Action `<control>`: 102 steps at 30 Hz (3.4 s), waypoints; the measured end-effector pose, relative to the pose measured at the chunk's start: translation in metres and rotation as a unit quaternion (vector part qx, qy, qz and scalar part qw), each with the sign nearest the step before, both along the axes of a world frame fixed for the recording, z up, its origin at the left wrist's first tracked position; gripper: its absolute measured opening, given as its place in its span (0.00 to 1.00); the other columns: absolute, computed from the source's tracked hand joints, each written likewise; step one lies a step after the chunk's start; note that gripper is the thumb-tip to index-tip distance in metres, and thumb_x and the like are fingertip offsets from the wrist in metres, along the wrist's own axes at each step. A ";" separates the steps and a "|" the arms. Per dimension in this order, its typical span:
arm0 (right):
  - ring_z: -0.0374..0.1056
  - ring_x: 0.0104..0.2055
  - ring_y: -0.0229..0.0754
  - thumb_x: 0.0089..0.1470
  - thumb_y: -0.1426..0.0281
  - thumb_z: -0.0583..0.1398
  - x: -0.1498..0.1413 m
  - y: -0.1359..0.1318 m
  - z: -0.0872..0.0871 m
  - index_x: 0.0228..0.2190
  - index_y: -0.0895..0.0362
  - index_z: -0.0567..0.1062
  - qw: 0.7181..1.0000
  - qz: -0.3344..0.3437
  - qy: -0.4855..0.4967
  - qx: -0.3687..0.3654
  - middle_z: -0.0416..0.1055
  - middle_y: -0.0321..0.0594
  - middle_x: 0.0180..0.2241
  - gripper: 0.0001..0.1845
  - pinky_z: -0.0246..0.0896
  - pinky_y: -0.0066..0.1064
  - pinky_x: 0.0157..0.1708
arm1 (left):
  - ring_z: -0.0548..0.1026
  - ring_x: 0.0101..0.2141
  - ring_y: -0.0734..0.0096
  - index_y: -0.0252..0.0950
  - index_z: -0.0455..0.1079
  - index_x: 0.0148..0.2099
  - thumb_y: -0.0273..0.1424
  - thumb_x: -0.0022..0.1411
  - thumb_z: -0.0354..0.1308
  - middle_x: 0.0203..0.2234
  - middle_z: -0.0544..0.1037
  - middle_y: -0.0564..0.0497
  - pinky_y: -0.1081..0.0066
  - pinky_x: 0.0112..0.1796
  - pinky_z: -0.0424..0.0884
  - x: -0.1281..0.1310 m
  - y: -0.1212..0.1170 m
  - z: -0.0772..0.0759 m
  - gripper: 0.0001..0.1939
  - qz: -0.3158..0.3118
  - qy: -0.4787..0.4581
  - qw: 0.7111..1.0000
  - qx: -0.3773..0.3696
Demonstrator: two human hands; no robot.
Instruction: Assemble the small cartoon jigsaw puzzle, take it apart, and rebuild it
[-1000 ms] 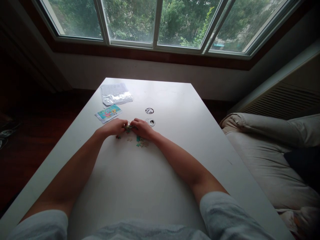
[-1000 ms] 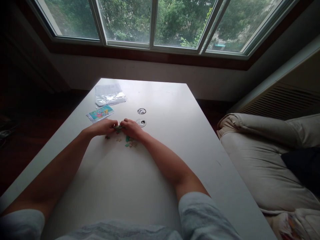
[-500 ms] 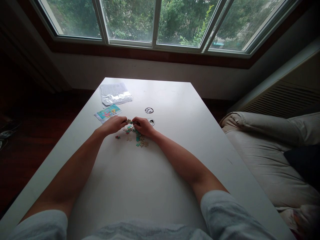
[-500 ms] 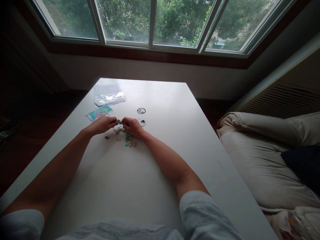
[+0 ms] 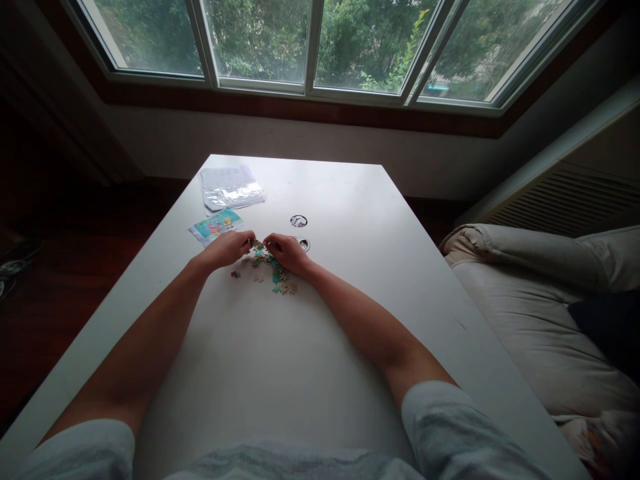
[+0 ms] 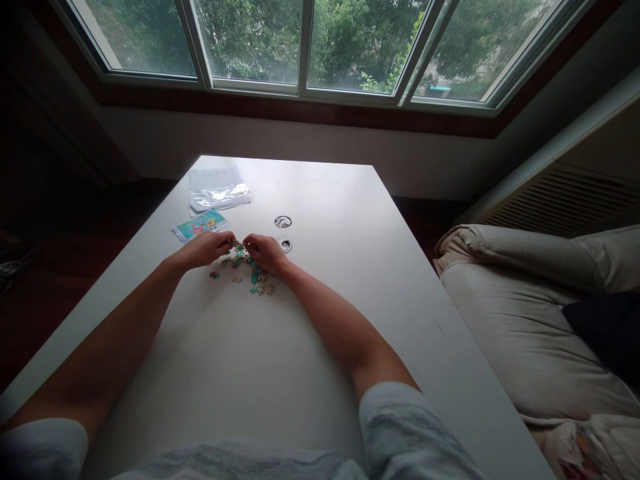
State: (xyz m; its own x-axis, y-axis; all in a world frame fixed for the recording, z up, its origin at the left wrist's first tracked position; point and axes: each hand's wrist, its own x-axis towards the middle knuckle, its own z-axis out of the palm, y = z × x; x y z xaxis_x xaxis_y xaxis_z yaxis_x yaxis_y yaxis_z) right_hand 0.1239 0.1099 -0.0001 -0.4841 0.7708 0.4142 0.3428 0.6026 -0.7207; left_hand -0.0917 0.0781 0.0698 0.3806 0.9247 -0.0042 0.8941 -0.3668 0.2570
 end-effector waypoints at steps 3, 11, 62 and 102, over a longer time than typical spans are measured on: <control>0.65 0.30 0.36 0.58 0.69 0.57 0.001 0.003 -0.002 0.39 0.56 0.80 1.000 0.009 0.015 -0.009 0.76 0.36 0.31 0.12 0.59 0.26 0.36 | 0.76 0.34 0.62 0.40 0.76 0.45 0.36 0.65 0.50 0.34 0.82 0.48 0.70 0.33 0.62 0.000 0.000 -0.001 0.15 -0.002 -0.007 1.000 0.006; 0.68 0.34 0.36 0.56 0.71 0.58 0.002 0.010 -0.008 0.41 0.57 0.80 0.997 0.049 0.049 -0.033 0.77 0.38 0.37 0.13 0.62 0.26 0.39 | 0.75 0.32 0.65 0.40 0.77 0.42 0.35 0.61 0.53 0.33 0.82 0.50 0.70 0.32 0.61 -0.003 0.003 -0.007 0.13 -0.004 -0.040 0.999 -0.005; 0.68 0.34 0.35 0.55 0.73 0.59 0.007 0.009 -0.004 0.37 0.58 0.80 0.997 0.059 0.038 -0.024 0.77 0.37 0.34 0.10 0.60 0.26 0.38 | 0.76 0.38 0.59 0.42 0.76 0.46 0.36 0.66 0.46 0.37 0.82 0.48 0.68 0.34 0.63 0.005 0.003 -0.017 0.18 0.029 0.069 0.997 -0.014; 0.72 0.38 0.44 0.58 0.61 0.60 0.018 -0.019 0.071 0.39 0.52 0.77 0.899 0.078 -0.430 0.012 0.79 0.41 0.36 0.10 0.48 0.30 0.29 | 0.74 0.31 0.64 0.41 0.75 0.34 0.41 0.62 0.53 0.30 0.80 0.49 0.68 0.31 0.61 0.007 -0.003 0.004 0.14 -0.044 0.032 0.998 -0.030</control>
